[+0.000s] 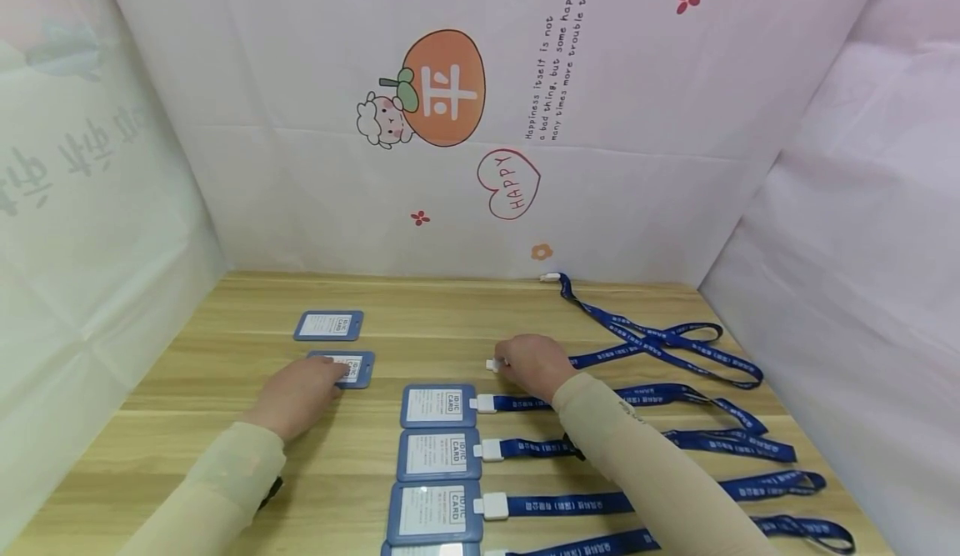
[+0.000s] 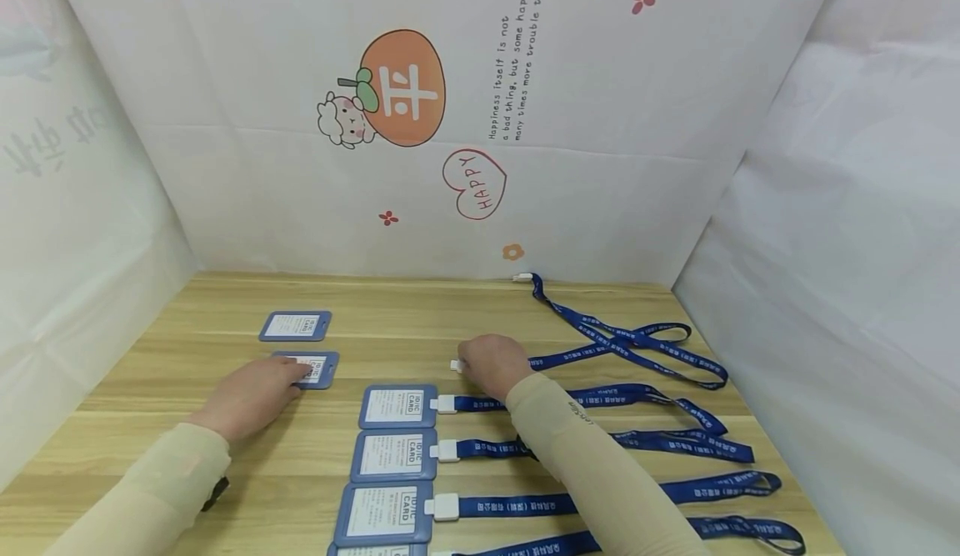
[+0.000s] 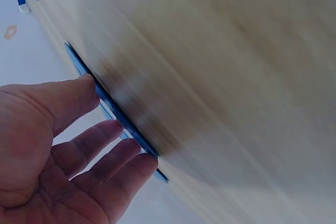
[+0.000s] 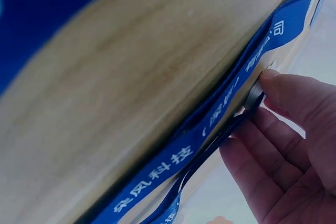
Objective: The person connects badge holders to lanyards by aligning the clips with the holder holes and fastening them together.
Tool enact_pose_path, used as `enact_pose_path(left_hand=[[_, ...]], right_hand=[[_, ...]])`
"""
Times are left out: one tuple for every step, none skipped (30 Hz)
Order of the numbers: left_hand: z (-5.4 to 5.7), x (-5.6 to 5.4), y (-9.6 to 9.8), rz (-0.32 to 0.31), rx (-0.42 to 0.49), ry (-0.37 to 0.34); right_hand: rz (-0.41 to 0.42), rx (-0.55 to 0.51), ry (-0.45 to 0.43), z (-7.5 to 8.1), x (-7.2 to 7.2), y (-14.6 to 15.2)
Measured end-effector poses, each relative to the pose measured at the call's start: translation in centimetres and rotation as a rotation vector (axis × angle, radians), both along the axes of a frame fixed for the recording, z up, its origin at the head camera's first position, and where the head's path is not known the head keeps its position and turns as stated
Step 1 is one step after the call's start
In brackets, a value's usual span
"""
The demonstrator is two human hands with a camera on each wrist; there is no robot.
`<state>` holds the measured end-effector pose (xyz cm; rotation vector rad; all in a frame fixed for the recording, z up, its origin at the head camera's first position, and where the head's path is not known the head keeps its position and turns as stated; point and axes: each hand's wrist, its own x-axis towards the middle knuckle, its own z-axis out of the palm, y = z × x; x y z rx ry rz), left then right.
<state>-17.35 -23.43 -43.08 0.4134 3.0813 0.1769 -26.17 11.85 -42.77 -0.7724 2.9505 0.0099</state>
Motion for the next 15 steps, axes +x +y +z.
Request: enact_pose_path(left_hand=[[0.1,0.0,0.2,-0.002,-0.002,0.001],[0.1,0.0,0.3,-0.001,-0.002,0.001],[0.2,0.0,0.4,-0.001,-0.003,0.001],[0.2,0.0,0.6,0.001,-0.004,0.001],[0.2,0.0,0.7,0.002,-0.006,0.000],[0.2,0.0,0.8,0.002,-0.010,0.001],[0.2,0.0,0.9,0.001,-0.013,0.002],[0.2,0.0,0.9,0.002,-0.017,0.004],[0.2,-0.1,1.0,-0.001,-0.022,0.006],[0.2,-0.1,1.1,-0.001,-0.028,0.007],[0.2,-0.1,1.1,0.000,-0.032,0.008],[0.2,-0.1,1.2,0.003,-0.036,0.009],[0.2,-0.2,1.2,0.005,-0.037,0.009],[0.2,-0.2,1.3,0.008,-0.042,0.008],[0.2,-0.2,1.3,0.010,-0.044,0.009]], right_hand=[[0.000,0.002,0.001,0.0,0.0,0.0],[0.000,0.004,0.001,0.0,0.0,0.0],[0.000,0.006,0.002,0.0,0.0,0.0],[-0.001,0.009,0.003,0.0,0.0,0.0],[0.000,0.010,0.003,0.0,0.0,0.0],[0.000,0.012,0.004,0.0,0.0,0.0],[0.001,0.013,0.004,-0.1,0.0,0.0],[0.002,0.012,0.005,-0.1,0.0,0.0],[0.003,0.013,0.006,-0.1,0.0,0.0],[0.004,0.012,0.007,-0.1,0.0,0.0],[0.006,0.012,0.009,-0.1,0.1,0.0],[0.008,0.011,0.010,-0.1,0.1,0.0],[0.009,0.012,0.012,0.0,0.1,0.0],[0.010,0.013,0.014,0.0,0.1,0.0],[0.012,0.014,0.015,0.0,0.1,0.0]])
